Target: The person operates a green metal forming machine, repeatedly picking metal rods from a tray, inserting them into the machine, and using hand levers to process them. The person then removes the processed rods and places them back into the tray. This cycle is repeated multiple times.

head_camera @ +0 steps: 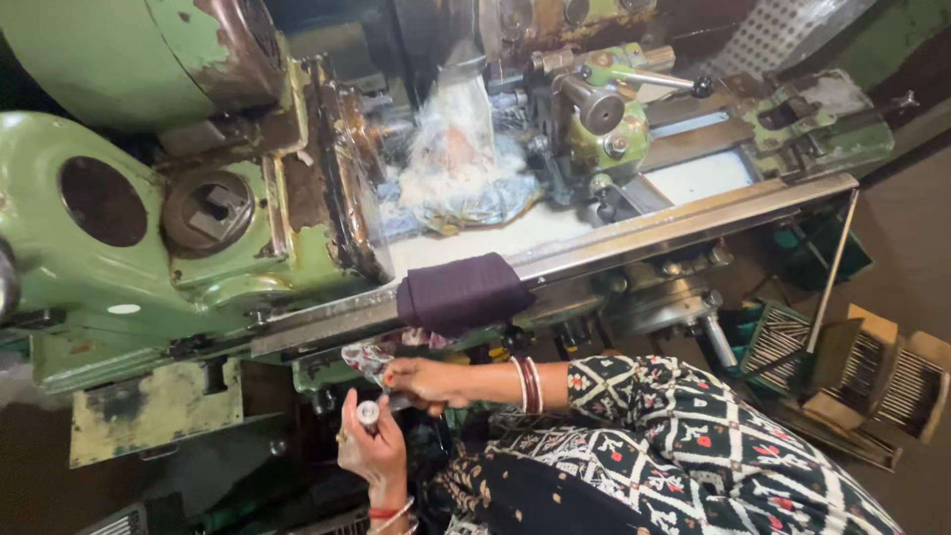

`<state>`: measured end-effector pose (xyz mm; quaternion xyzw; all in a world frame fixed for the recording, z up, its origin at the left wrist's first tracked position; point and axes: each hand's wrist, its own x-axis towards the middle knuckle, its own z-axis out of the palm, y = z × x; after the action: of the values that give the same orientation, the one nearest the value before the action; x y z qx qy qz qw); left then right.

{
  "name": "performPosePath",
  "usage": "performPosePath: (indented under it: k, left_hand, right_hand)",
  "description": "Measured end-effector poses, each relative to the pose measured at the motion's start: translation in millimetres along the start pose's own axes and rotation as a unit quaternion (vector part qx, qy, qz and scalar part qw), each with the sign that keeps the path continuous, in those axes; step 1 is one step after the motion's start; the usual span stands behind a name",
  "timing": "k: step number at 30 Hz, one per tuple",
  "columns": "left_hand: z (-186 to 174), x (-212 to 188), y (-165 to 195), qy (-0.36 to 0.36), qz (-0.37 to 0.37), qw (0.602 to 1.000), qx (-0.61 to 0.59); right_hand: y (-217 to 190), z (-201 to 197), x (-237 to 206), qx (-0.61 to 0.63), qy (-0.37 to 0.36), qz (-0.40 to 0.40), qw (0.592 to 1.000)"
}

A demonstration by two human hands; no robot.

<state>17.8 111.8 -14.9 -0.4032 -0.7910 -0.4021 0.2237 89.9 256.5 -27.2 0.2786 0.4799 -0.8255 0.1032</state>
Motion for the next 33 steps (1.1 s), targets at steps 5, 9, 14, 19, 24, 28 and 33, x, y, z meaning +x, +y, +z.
performPosePath:
  k: [5,9,14,19,24,28,33]
  left_hand:
    - [13,6,-9,-0.032,0.083,0.996,-0.012]
    - [-4,17,-31,-0.077,0.235,0.967,-0.062]
    - [-8,28,-3,-0.097,0.142,0.984,-0.042]
    - [30,9,64,-0.029,-0.467,0.848,-0.249]
    - [2,-12,51,-0.122,-0.512,0.812,-0.253]
    - [-30,-65,7,-0.079,-0.520,0.833,-0.171]
    - [-58,-207,-90,0.005,-0.400,0.912,0.090]
  right_hand:
    - [-4,-19,-11,0.016,-0.014,0.009,1.000]
    - [-12,-42,-21,-0.014,-0.148,0.147,0.978]
    - [-14,-40,-29,-0.168,-0.087,0.066,0.980]
    - [1,-21,-23,-0.331,0.160,-0.339,0.866]
    - [15,-36,0,-0.062,0.156,-0.176,0.970]
    - [9,-70,-6,0.125,0.082,-0.042,0.988]
    - [4,-100,-34,0.089,0.040,-0.016,0.995]
